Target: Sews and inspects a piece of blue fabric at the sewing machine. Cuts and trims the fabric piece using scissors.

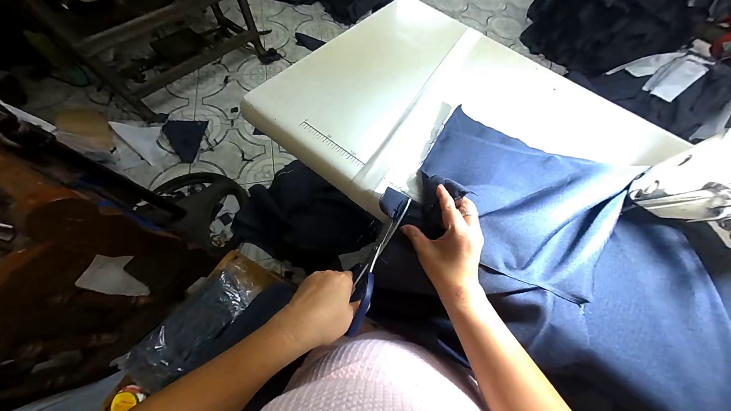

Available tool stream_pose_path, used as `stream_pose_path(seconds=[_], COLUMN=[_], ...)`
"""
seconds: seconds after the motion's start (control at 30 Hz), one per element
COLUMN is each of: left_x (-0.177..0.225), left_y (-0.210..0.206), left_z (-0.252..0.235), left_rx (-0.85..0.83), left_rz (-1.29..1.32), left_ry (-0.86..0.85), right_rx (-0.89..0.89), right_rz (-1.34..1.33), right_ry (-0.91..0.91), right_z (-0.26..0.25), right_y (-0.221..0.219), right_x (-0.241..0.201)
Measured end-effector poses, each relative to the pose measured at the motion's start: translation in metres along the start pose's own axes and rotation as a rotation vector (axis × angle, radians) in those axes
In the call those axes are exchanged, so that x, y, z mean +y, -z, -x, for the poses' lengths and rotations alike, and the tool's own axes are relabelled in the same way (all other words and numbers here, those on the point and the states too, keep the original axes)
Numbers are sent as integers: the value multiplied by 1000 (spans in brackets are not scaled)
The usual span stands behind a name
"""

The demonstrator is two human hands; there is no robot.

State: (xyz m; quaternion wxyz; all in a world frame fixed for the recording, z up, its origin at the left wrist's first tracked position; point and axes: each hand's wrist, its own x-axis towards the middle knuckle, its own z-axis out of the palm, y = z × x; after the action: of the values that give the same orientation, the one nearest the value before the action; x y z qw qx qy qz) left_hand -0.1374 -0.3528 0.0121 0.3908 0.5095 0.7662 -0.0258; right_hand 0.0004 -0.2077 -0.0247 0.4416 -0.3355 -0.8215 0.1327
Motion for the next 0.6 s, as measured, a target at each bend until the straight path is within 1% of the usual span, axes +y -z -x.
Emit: stream_pose_path(seconds=[0.17, 0.33, 0.5, 0.6], left_x=[-10, -19, -21, -25], left_y=[0, 2, -4, -10], left_z=[-4, -6, -9, -12], left_rx=[-5, -77, -50, -41], left_rz=[105, 165, 201, 299], left_ry=[-67, -132, -156, -165], right_rx=[-15, -6, 2, -6], right_rz=[-2, -8, 0, 11], right_ry=[-9, 12, 15, 10], right_z=[0, 1, 2, 2], right_y=[1, 0, 0, -1], right_x=[-1, 0, -1, -1])
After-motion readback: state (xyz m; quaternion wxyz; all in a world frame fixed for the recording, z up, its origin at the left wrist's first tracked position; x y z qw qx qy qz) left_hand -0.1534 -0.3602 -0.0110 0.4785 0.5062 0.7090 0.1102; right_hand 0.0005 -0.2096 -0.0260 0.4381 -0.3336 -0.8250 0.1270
